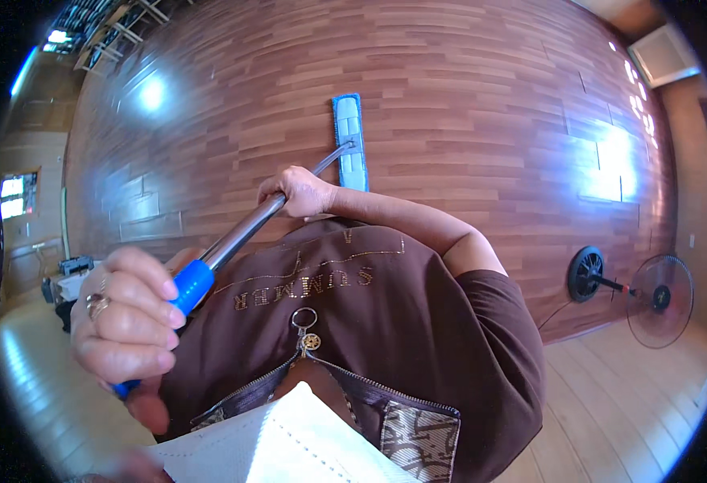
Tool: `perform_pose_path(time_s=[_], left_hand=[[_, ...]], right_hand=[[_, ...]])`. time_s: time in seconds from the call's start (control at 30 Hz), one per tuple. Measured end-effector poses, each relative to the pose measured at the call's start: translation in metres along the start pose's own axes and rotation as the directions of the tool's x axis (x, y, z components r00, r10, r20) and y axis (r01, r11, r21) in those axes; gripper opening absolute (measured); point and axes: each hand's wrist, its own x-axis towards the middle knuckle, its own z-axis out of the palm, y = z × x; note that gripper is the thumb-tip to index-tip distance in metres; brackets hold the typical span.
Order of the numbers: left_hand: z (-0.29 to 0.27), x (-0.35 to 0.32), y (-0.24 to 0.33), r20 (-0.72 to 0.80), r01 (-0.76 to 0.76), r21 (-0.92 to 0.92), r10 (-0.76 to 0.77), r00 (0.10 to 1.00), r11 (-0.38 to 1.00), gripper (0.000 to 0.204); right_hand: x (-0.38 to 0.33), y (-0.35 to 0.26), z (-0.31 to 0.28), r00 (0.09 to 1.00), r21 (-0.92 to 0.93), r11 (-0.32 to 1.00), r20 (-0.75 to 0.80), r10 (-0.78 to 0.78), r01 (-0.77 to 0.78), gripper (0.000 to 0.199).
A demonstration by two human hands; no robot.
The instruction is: Mopping a large wooden floor using a flat mop.
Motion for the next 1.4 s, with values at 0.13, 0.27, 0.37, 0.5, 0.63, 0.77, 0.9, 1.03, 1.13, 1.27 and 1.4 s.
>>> perform_pose_path(time_s=[0.13,0.27,0.37,0.5,0.63,0.77,0.9,1.03,1.13,1.27,1.4], left_hand=[[0.044,0.008,-0.030,-0.317,-0.122,-0.076,0.092,0.944,0.990,0.037],[0.058,0.019,-0.071,-0.086,0.009,0.000,-0.009,0.996,1.000,0.033],[0.102,0.007,-0.128,-0.152,0.252,-0.096,-0.264,0.952,0.963,0.026],[0.158,-0.001,-0.185,0.169,0.404,-0.130,-0.381,0.909,0.906,0.022],[0.210,-0.044,-0.227,0.096,0.446,-0.070,-0.439,0.893,0.892,0.018],[0.224,-0.052,-0.251,0.077,0.398,-0.084,-0.393,0.916,0.913,0.021],[0.235,-0.066,-0.250,0.059,0.444,-0.101,-0.440,0.896,0.891,0.026],[0.239,-0.075,-0.245,-0.037,0.386,0.034,-0.385,0.922,0.922,0.022],[0.239,-0.079,-0.241,-0.094,0.436,0.040,-0.431,0.897,0.899,0.019],[0.235,-0.097,-0.241,-0.191,0.500,0.115,-0.475,0.859,0.858,0.013],[0.224,-0.117,-0.237,-0.328,0.546,0.169,-0.475,0.816,0.821,0.011]], right_hand=[[-0.015,0.005,-0.021,0.993,-0.019,0.994,-0.037,-0.111,0.110,0.051],[-0.060,-0.016,-0.073,0.998,0.274,0.961,-0.061,-0.025,0.041,0.085],[-0.087,-0.087,-0.123,0.927,-0.102,0.992,-0.358,-0.111,0.080,0.049],[-0.126,-0.172,-0.127,0.790,-0.666,0.731,-0.526,-0.316,-0.151,0.058],[-0.139,-0.227,-0.116,0.321,-0.886,0.195,-0.056,-0.945,0.420,0.044],[-0.168,-0.245,-0.106,0.621,-0.880,0.349,-0.083,-0.779,0.321,0.044],[-0.176,-0.245,-0.096,0.627,-0.883,0.312,-0.028,-0.779,0.349,0.040],[-0.174,-0.257,-0.089,0.705,-0.884,0.268,0.092,-0.703,0.383,0.036],[-0.157,-0.255,-0.087,0.671,-0.883,0.251,0.093,-0.735,0.396,0.038],[-0.145,-0.247,-0.086,0.652,-0.792,0.364,0.056,-0.756,0.490,0.036],[-0.133,-0.251,-0.092,0.747,-0.683,0.470,0.169,-0.644,0.559,0.032]])
